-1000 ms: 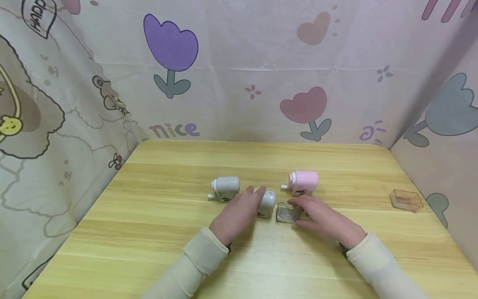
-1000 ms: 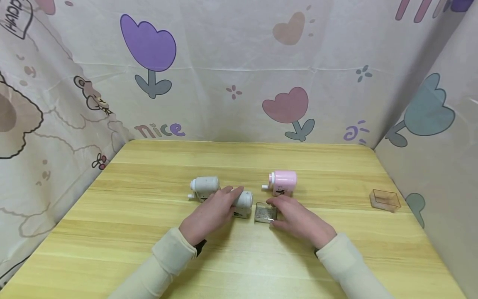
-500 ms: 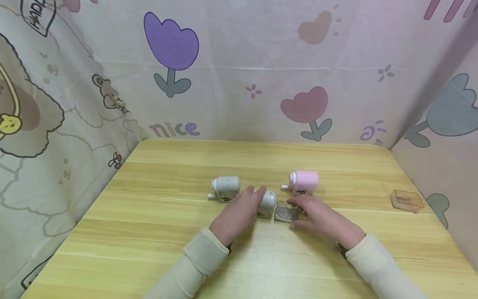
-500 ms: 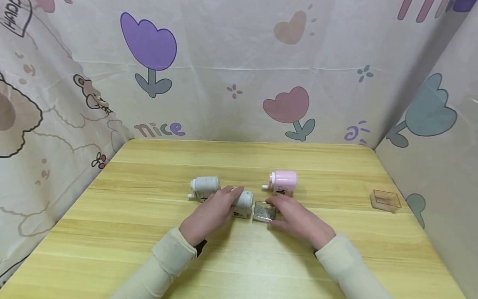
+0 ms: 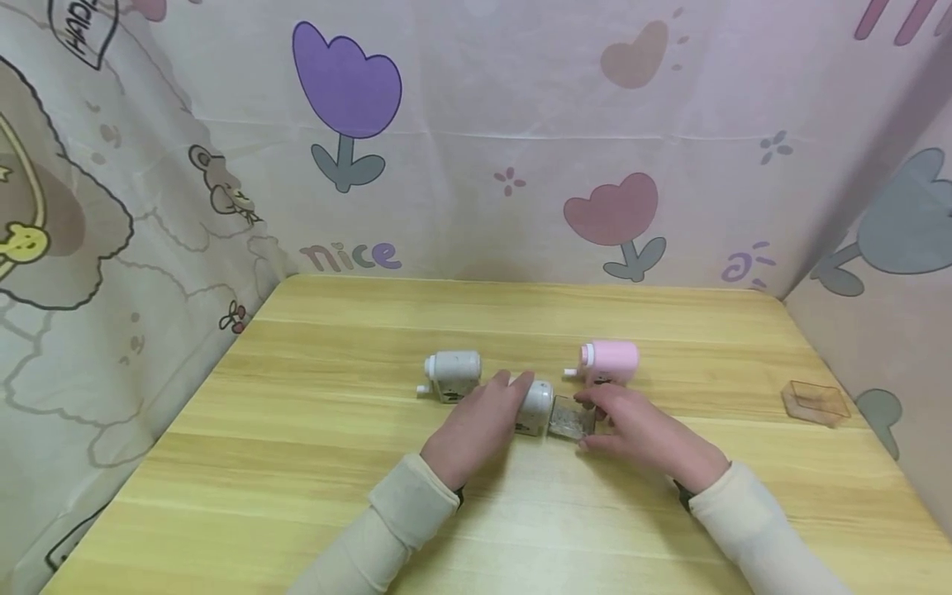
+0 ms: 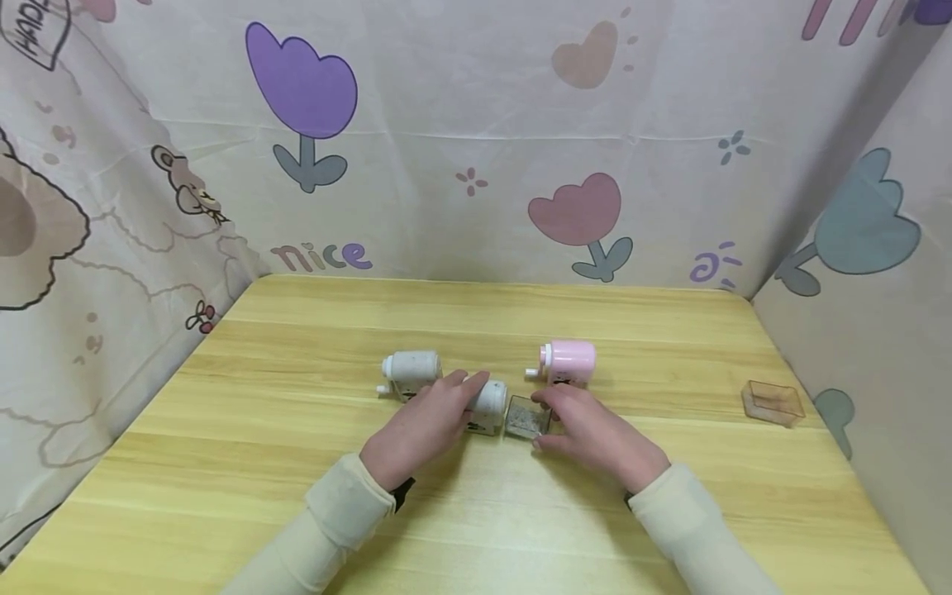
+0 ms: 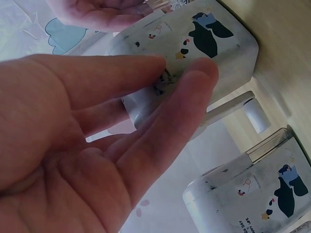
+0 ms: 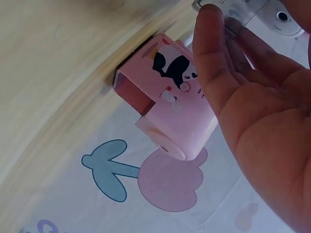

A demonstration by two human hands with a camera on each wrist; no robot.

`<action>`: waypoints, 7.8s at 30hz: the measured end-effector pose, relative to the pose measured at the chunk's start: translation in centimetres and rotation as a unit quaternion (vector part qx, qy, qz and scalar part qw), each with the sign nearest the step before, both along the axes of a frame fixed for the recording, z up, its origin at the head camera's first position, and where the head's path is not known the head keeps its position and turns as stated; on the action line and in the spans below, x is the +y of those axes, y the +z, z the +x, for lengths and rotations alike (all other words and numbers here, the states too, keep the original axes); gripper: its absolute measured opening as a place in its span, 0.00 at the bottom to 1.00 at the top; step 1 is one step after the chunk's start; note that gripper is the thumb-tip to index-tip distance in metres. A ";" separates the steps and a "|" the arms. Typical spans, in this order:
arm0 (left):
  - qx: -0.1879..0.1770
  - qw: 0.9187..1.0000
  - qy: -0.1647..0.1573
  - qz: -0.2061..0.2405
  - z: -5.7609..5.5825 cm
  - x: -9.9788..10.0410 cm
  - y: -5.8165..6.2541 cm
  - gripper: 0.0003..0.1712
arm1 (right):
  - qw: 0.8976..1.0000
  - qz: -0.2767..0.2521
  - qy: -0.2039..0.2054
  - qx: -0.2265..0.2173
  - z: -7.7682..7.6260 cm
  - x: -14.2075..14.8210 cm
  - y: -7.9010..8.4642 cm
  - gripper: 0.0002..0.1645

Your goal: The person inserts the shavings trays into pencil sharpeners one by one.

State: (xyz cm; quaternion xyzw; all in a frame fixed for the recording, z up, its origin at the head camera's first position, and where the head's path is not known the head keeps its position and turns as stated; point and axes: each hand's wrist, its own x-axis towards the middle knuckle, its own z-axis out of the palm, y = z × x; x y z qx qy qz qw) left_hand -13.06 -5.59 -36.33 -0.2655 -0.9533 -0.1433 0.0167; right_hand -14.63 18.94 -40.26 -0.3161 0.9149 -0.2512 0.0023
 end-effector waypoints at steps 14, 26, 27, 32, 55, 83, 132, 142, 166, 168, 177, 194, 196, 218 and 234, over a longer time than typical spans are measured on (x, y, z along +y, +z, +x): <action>-0.009 1.000 0.005 -0.002 0.0 0.1 0.1 0.26 | 1.000 -0.002 0.009 0.008 0.0 -0.1 -0.3 0.34; -0.007 1.000 0.008 -0.010 0.1 0.1 0.2 0.27 | 1.000 -0.002 0.008 0.012 0.0 -0.3 -0.3 0.34; -0.008 1.000 0.008 -0.010 0.1 0.1 0.2 0.27 | 1.000 -0.001 0.008 0.013 0.0 -0.3 -0.3 0.34; -0.008 1.000 0.007 -0.010 0.2 0.1 0.2 0.27 | 1.000 0.002 0.013 0.025 0.0 -0.2 -0.3 0.34; 0.012 1.000 0.002 -0.018 0.1 0.3 -0.1 0.27 | 0.999 0.017 0.025 0.014 0.3 -0.8 -0.7 0.36; 0.008 1.000 0.005 -0.020 0.2 0.3 0.1 0.29 | 0.999 -0.014 0.009 0.047 0.5 -1.5 -1.5 0.33; 0.014 1.000 0.003 -0.019 0.2 0.3 -0.1 0.27 | 0.998 -0.027 0.005 0.060 0.6 -2.0 -1.8 0.33; 0.015 1.000 0.002 -0.017 0.2 0.2 -0.1 0.27 | 0.998 -0.019 0.007 0.067 0.6 -2.1 -1.7 0.33; 0.023 0.999 0.004 -0.026 0.2 0.3 -0.1 0.28 | 0.997 -0.032 0.023 0.062 0.1 -2.9 -1.6 0.29; 0.023 0.999 0.004 -0.025 0.3 0.3 -0.1 0.28 | 0.997 -0.032 0.026 0.064 0.0 -2.9 -1.7 0.28; 0.018 1.000 0.003 -0.020 0.2 0.2 -0.1 0.28 | 0.998 -0.038 0.024 0.048 -0.3 -3.2 -1.6 0.33; 0.022 1.000 -0.001 -0.016 0.2 0.1 -0.2 0.28 | 0.999 -0.041 0.017 0.028 -0.3 -3.5 -1.4 0.36; 0.023 1.000 -0.002 -0.015 0.2 0.1 -0.2 0.28 | 0.998 -0.046 0.014 0.027 -0.3 -3.5 -1.4 0.37; 0.033 0.999 0.001 -0.024 0.3 0.2 -0.3 0.29 | 0.997 -0.071 0.011 -0.001 -0.6 -3.7 -1.3 0.40; 0.046 0.999 -0.006 -0.025 0.3 0.3 -0.3 0.28 | 0.997 -0.074 0.005 -0.015 -0.6 -3.7 -1.2 0.46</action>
